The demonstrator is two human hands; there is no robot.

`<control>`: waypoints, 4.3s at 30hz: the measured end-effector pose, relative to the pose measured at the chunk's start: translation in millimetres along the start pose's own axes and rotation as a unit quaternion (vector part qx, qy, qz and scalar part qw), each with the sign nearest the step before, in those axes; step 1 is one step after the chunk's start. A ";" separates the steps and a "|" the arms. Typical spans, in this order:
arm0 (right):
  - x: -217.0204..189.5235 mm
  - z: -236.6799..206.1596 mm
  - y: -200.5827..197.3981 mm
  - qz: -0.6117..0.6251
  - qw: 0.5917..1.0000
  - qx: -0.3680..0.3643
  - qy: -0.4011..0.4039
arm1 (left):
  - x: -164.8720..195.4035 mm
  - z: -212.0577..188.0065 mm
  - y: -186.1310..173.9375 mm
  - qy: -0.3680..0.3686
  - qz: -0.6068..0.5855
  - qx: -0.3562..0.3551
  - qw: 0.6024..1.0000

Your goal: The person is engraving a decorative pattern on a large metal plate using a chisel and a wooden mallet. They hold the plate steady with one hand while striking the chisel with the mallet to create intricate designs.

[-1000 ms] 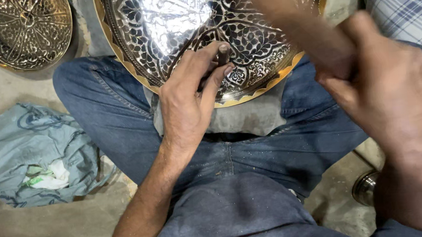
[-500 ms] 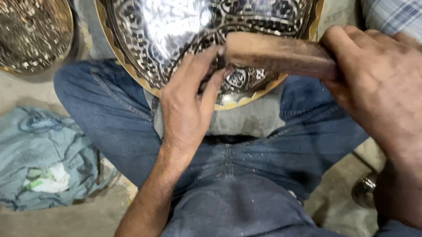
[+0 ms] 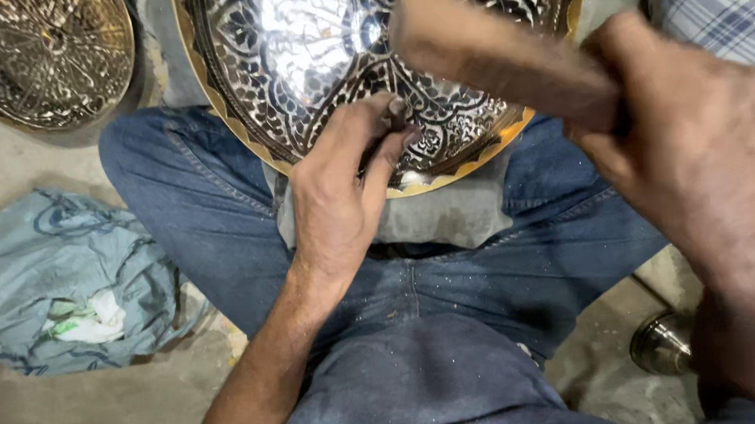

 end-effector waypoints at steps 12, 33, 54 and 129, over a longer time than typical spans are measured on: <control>-12.6 19.5 -12.9 -0.029 0.994 0.016 -0.104 | -4.0 1.2 -5.1 -0.064 -0.014 0.034 0.997; -7.2 21.7 -15.7 0.031 0.997 0.018 -0.062 | -4.5 2.7 -4.7 -0.103 0.013 0.015 0.994; -22.9 14.7 -29.0 -0.103 0.986 0.055 -0.115 | -1.8 -9.2 -6.3 -0.038 0.031 0.060 0.997; 23.5 -3.6 97.3 0.555 0.811 0.154 0.098 | -7.9 37.9 50.7 0.066 -0.096 -0.161 0.980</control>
Point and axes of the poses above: each hand's wrist, its own z-axis towards the middle knuckle, its own y-axis out of the palm, x = y × z, the point moved 8 cm from there along z, towards the middle knuckle, and after that the axes turned 3 degrees about y, right-handed, at the moved point
